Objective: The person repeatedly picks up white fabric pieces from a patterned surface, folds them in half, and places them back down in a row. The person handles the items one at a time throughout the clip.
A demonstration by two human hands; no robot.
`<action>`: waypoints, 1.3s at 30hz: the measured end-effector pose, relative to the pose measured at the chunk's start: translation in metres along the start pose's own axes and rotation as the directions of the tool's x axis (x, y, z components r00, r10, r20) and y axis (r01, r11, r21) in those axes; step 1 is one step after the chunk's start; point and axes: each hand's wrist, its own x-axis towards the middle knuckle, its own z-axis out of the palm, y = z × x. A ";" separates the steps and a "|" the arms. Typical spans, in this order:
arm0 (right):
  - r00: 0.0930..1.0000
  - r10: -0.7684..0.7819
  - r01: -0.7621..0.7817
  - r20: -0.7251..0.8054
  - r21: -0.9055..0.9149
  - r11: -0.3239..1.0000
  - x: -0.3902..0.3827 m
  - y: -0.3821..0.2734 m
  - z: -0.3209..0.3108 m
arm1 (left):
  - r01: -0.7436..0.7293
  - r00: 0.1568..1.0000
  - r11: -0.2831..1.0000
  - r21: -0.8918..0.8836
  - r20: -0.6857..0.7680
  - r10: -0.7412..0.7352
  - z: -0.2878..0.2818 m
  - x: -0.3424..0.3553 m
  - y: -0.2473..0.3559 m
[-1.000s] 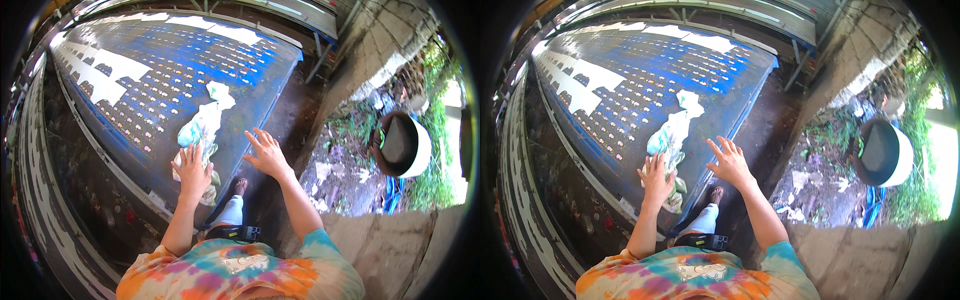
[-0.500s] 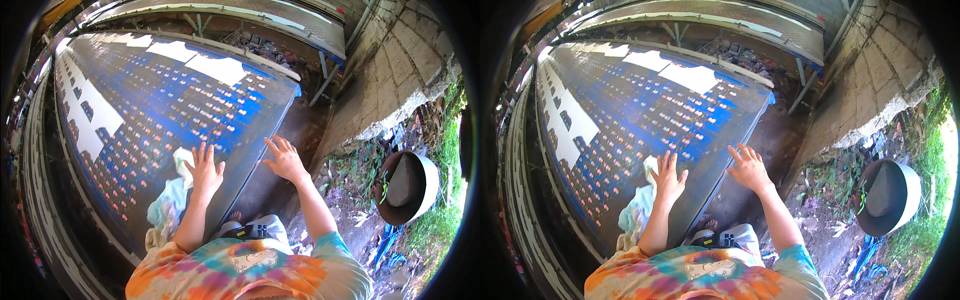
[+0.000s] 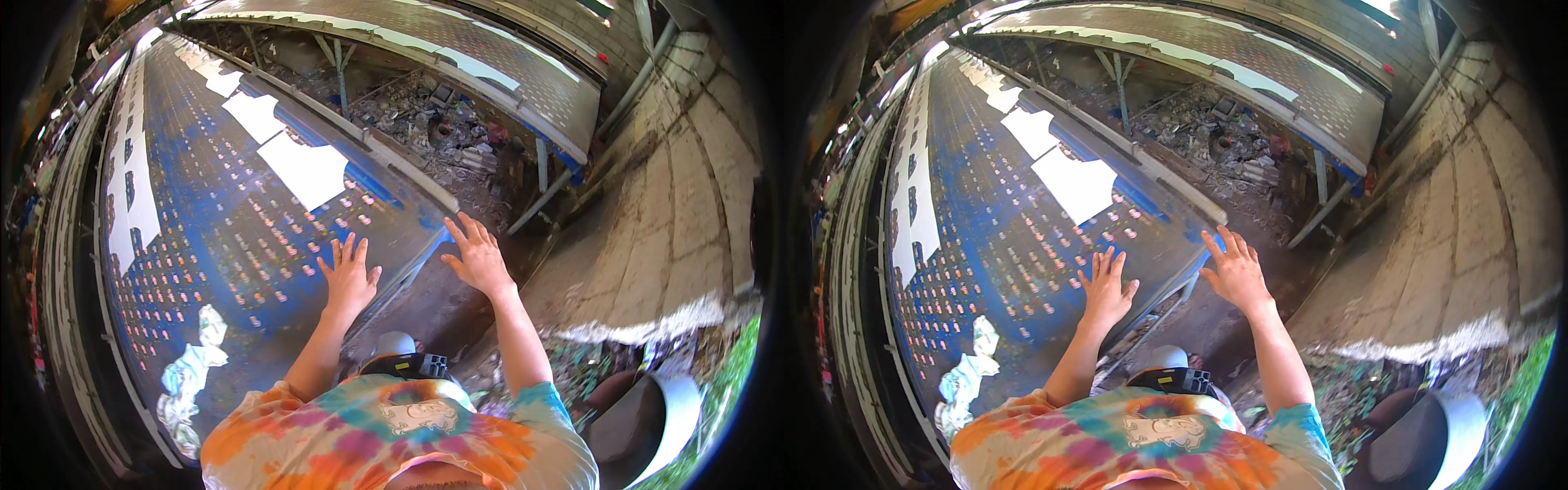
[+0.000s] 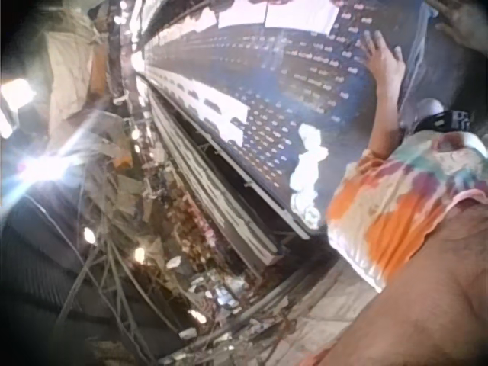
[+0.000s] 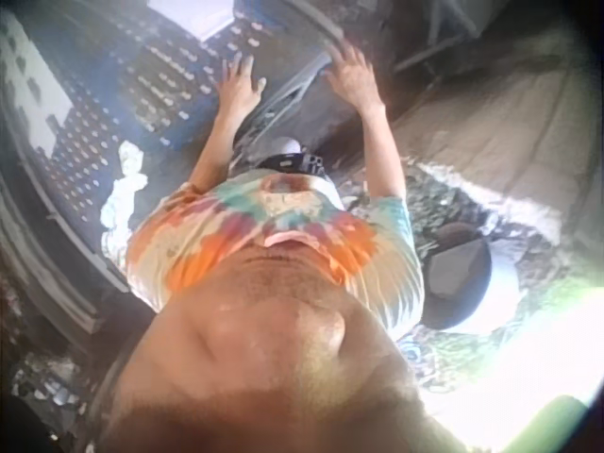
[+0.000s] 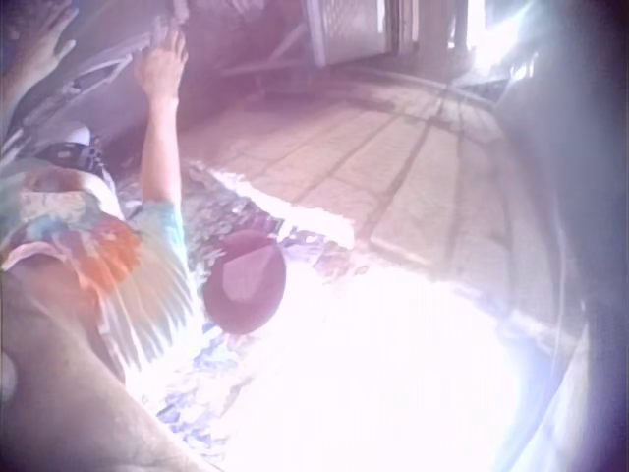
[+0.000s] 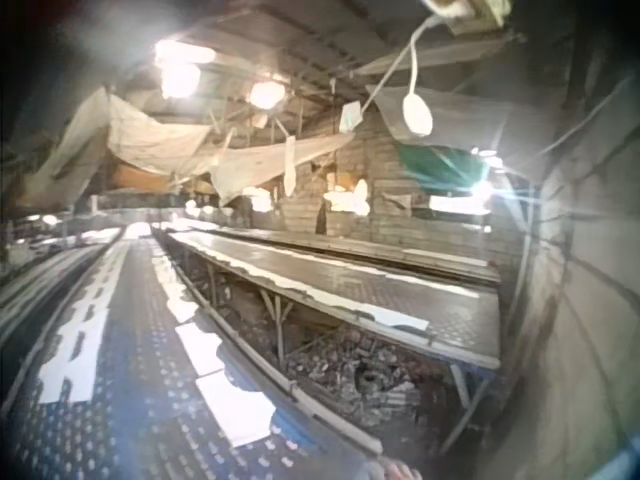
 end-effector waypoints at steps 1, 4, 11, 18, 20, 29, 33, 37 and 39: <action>1.000 -0.009 0.009 -0.006 0.009 1.000 0.012 0.023 -0.006 | 0.008 1.000 1.000 -0.002 -0.001 -0.008 0.006 0.015 0.019; 0.998 -0.050 0.050 -0.024 0.040 0.998 0.051 0.084 -0.019 | 0.034 0.999 0.998 -0.047 -0.029 -0.036 0.020 0.064 0.070; 0.979 -0.196 0.200 -0.050 0.108 0.974 0.157 0.206 -0.012 | 0.118 0.988 0.993 -0.007 -0.095 -0.119 0.080 0.187 0.145; 0.935 -0.342 0.319 0.099 0.194 0.928 0.268 0.316 0.010 | 0.219 0.959 0.972 -0.091 -0.163 -0.231 0.118 0.323 0.214; 0.911 -0.395 0.362 0.114 0.232 0.903 0.297 0.334 0.014 | 0.235 0.956 0.968 -0.091 -0.161 -0.247 0.116 0.345 0.232; 0.657 -0.749 0.673 0.084 0.381 0.634 0.454 0.370 0.071 | 0.642 0.688 0.758 -0.115 -0.348 -0.636 0.130 0.400 0.228; 0.485 -0.870 0.751 0.087 0.469 0.465 0.502 0.355 0.099 | 0.821 0.439 0.529 -0.215 -0.353 -0.826 0.145 0.388 0.244; 0.310 -0.945 0.798 0.110 0.510 0.321 0.540 0.322 0.109 | 0.906 0.238 0.331 -0.263 -0.329 -0.914 0.150 0.380 0.259; 0.235 -0.966 0.802 0.112 0.539 0.257 0.560 0.299 0.114 | 0.914 0.133 0.256 -0.314 -0.364 -0.922 0.150 0.382 0.256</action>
